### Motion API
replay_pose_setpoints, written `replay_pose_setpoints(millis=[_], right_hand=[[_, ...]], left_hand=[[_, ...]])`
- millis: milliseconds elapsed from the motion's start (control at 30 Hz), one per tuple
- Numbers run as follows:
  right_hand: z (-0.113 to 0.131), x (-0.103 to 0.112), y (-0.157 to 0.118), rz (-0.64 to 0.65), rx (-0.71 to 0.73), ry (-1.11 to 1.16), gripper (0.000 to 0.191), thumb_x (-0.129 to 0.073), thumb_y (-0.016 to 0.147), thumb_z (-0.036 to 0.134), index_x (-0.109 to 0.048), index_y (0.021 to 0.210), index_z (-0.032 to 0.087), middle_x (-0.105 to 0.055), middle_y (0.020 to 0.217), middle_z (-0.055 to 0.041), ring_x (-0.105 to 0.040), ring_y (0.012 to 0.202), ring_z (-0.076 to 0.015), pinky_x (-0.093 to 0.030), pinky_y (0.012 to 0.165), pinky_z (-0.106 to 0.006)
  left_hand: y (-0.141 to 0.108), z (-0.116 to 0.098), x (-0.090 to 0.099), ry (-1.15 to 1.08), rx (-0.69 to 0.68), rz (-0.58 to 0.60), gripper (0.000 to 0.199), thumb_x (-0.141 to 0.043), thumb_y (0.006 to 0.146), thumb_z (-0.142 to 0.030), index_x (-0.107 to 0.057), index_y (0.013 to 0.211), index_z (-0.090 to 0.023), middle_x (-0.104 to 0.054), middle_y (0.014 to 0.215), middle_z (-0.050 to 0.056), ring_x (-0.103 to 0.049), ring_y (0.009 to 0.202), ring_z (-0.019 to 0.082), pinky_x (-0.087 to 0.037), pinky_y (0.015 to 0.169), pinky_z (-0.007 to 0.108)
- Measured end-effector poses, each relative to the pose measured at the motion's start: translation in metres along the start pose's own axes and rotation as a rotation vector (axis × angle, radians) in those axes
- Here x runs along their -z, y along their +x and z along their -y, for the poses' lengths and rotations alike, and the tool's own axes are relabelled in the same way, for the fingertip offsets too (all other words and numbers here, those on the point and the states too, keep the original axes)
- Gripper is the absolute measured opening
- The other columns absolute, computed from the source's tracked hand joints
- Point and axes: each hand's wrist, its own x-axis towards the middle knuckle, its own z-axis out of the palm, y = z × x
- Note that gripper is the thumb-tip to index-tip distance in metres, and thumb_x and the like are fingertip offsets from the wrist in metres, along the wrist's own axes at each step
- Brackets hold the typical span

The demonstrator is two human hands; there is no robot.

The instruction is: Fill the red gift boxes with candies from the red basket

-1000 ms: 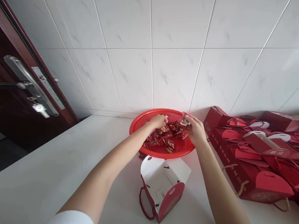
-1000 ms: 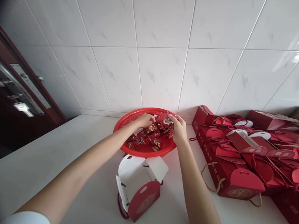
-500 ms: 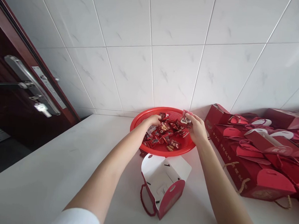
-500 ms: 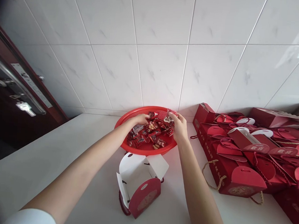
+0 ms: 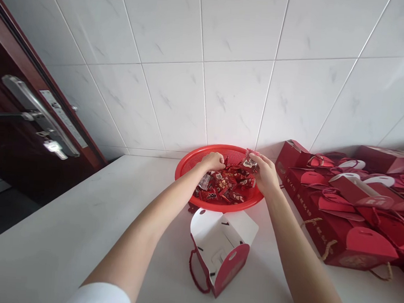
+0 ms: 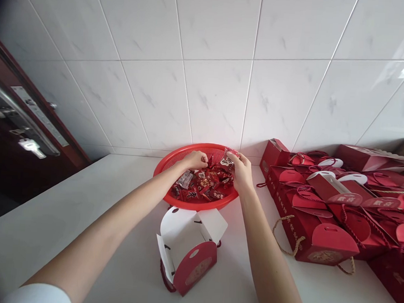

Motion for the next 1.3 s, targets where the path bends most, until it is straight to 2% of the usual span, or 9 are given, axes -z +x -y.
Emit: replay_pose_setpoints(millis=[100, 167, 300, 467, 567, 700, 900, 1100, 1300], right_hand=[[0.001, 0.000, 0.000, -0.001, -0.005, -0.001, 0.025, -0.086, 0.056, 0.033, -0.072, 0.072, 0.019, -0.072, 0.072, 0.0002, -0.064, 0.067, -0.0149, -0.053, 0.061, -0.026], [0.002, 0.000, -0.001, -0.001, -0.009, -0.004, 0.025, -0.085, 0.056, 0.033, -0.072, 0.073, 0.020, -0.072, 0.072, 0.0000, -0.064, 0.067, -0.0153, -0.053, 0.061, -0.027], [0.003, 0.001, -0.001, 0.004, -0.017, -0.011, 0.026, -0.086, 0.056, 0.033, -0.072, 0.073, 0.020, -0.072, 0.072, -0.0007, -0.066, 0.069, -0.0175, -0.053, 0.059, -0.028], [0.003, 0.000, 0.000, 0.012, -0.028, -0.005, 0.026, -0.086, 0.056, 0.032, -0.071, 0.074, 0.019, -0.072, 0.072, -0.0011, -0.068, 0.069, -0.0182, -0.054, 0.060, -0.028], [0.003, -0.001, -0.001, 0.007, -0.029, 0.005, 0.025, -0.086, 0.056, 0.032, -0.072, 0.073, 0.019, -0.072, 0.070, -0.0010, -0.068, 0.069, -0.0190, -0.055, 0.061, -0.030], [0.004, -0.002, -0.004, -0.003, -0.025, 0.026, 0.025, -0.085, 0.055, 0.031, -0.073, 0.073, 0.019, -0.072, 0.070, -0.0010, -0.068, 0.067, -0.0180, -0.055, 0.061, -0.028], [0.001, -0.001, 0.000, -0.015, -0.023, 0.067, 0.025, -0.085, 0.054, 0.031, -0.070, 0.071, 0.020, -0.073, 0.069, -0.0001, -0.068, 0.064, -0.0170, -0.055, 0.060, -0.028], [0.001, -0.001, 0.000, 0.011, -0.049, 0.081, 0.027, -0.087, 0.052, 0.029, -0.070, 0.072, 0.019, -0.075, 0.070, -0.0008, -0.069, 0.066, -0.0178, -0.057, 0.065, -0.029], [0.003, -0.002, -0.002, 0.020, -0.071, 0.061, 0.028, -0.088, 0.053, 0.028, -0.073, 0.075, 0.017, -0.074, 0.071, -0.0021, -0.068, 0.064, -0.0177, -0.056, 0.060, -0.028]], left_hand=[[0.002, -0.012, -0.008, 0.070, -0.068, -0.021, 0.010, -0.070, 0.072, -0.025, -0.073, 0.081, -0.021, -0.074, 0.101, 0.006, -0.065, 0.101, 0.024, -0.048, 0.074, 0.027], [0.005, -0.015, -0.012, 0.099, -0.087, -0.014, 0.008, -0.066, 0.077, -0.024, -0.071, 0.075, -0.019, -0.074, 0.093, 0.007, -0.065, 0.096, 0.024, -0.048, 0.072, 0.028], [0.010, -0.012, -0.010, 0.122, -0.091, -0.032, 0.021, -0.054, 0.086, -0.020, -0.072, 0.075, -0.018, -0.073, 0.084, 0.007, -0.067, 0.088, 0.022, -0.047, 0.071, 0.029], [0.009, -0.010, -0.014, 0.131, -0.114, -0.014, 0.008, -0.065, 0.086, -0.022, -0.072, 0.086, -0.018, -0.074, 0.097, 0.005, -0.066, 0.096, 0.021, -0.051, 0.082, 0.032], [0.008, -0.016, -0.022, 0.104, -0.102, -0.012, 0.013, -0.068, 0.090, -0.027, -0.068, 0.087, -0.014, -0.071, 0.099, 0.006, -0.065, 0.097, 0.020, -0.052, 0.088, 0.039], [0.011, -0.020, -0.017, -0.053, -0.092, -0.067, 0.020, -0.067, 0.090, -0.030, -0.066, 0.077, -0.015, -0.070, 0.086, 0.007, -0.066, 0.089, 0.020, -0.053, 0.083, 0.036], [0.003, -0.019, 0.019, -0.469, -0.159, -0.122, 0.024, -0.055, 0.089, -0.033, -0.059, 0.072, -0.017, -0.070, 0.077, 0.004, -0.067, 0.077, 0.017, -0.052, 0.074, 0.029], [-0.007, -0.025, 0.024, -0.772, -0.224, 0.014, 0.016, -0.064, 0.080, -0.029, -0.059, 0.072, -0.016, -0.069, 0.074, 0.002, -0.068, 0.070, 0.015, -0.055, 0.079, 0.032], [-0.009, -0.031, 0.020, -0.833, -0.235, 0.117, 0.026, -0.064, 0.081, -0.041, -0.069, 0.087, -0.015, -0.075, 0.089, 0.004, -0.070, 0.085, 0.016, -0.055, 0.088, 0.032]])
